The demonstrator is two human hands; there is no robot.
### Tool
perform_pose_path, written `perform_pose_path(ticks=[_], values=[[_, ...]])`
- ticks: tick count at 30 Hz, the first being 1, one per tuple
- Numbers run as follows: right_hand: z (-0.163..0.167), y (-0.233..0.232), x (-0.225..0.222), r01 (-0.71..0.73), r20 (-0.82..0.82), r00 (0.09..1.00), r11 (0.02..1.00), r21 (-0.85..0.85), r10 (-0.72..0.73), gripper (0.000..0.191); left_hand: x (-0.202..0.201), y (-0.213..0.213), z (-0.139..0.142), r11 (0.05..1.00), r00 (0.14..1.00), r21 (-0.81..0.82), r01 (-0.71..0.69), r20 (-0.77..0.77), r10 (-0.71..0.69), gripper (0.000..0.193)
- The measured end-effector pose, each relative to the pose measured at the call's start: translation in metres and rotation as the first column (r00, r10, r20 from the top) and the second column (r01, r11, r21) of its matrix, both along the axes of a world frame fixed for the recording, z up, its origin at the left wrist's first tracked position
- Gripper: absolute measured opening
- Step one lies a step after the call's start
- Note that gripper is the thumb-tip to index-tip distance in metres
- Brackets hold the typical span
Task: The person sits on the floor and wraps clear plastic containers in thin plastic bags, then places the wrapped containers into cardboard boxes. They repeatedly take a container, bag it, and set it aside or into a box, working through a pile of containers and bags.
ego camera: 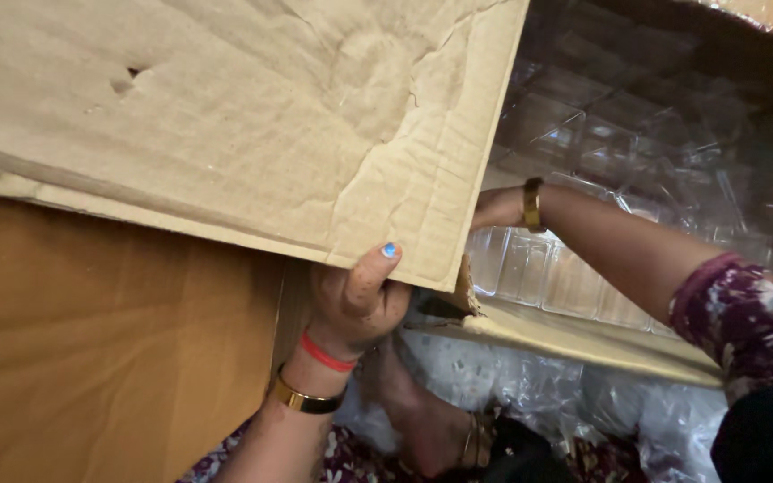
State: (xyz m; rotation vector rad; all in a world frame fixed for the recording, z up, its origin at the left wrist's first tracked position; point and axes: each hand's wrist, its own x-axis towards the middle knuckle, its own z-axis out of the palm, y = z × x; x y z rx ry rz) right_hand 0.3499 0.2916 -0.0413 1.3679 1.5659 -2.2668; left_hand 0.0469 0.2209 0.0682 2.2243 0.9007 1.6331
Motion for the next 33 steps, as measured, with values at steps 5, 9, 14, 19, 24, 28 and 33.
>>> perform_pose_path(ticks=[5, 9, 14, 19, 24, 28, 33], values=[[-0.017, -0.002, 0.025, 0.136, -0.074, 0.985, 0.971, -0.194, -0.153, 0.075, 0.001, 0.0, -0.003, 1.0, 1.0, 0.012, 0.004, 0.013, -0.004, 0.056], [-0.014, -0.003, 0.033, 0.055, -0.065, 0.996, 0.984, -0.171, -0.067, 0.075, -0.001, 0.0, -0.002, 1.0, 1.0, -0.005, 0.01, -0.005, -0.01, 0.054], [-0.01, -0.006, 0.03, 0.075, -0.064, 0.994, 0.985, -0.158, -0.086, 0.076, 0.0, 0.001, -0.003, 1.0, 1.0, 0.004, 0.021, 0.002, -0.021, 0.056], [-0.005, -0.011, 0.024, 0.109, -0.11, 0.986, 0.982, -0.152, -0.127, 0.072, 0.001, 0.001, -0.004, 0.996, 0.995, -0.04, 0.083, 0.052, -0.081, 0.057], [0.015, -0.009, 0.028, 0.195, -0.018, 0.98, 0.969, -0.148, -0.2, 0.08, 0.001, 0.003, 0.001, 0.998, 0.997, -0.015, 0.067, 0.025, -0.066, 0.057], [0.076, 0.012, 0.053, 0.12, 0.12, 0.985, 0.991, 0.063, -0.127, 0.103, -0.002, 0.006, 0.003, 0.999, 0.999, 0.013, 0.047, 0.026, -0.048, 0.054], [0.201, -0.004, 0.097, 0.256, -0.026, 0.965, 0.918, 0.302, -0.26, 0.108, -0.002, 0.001, -0.002, 0.991, 0.995, -0.093, 0.094, 0.022, -0.093, 0.056]])
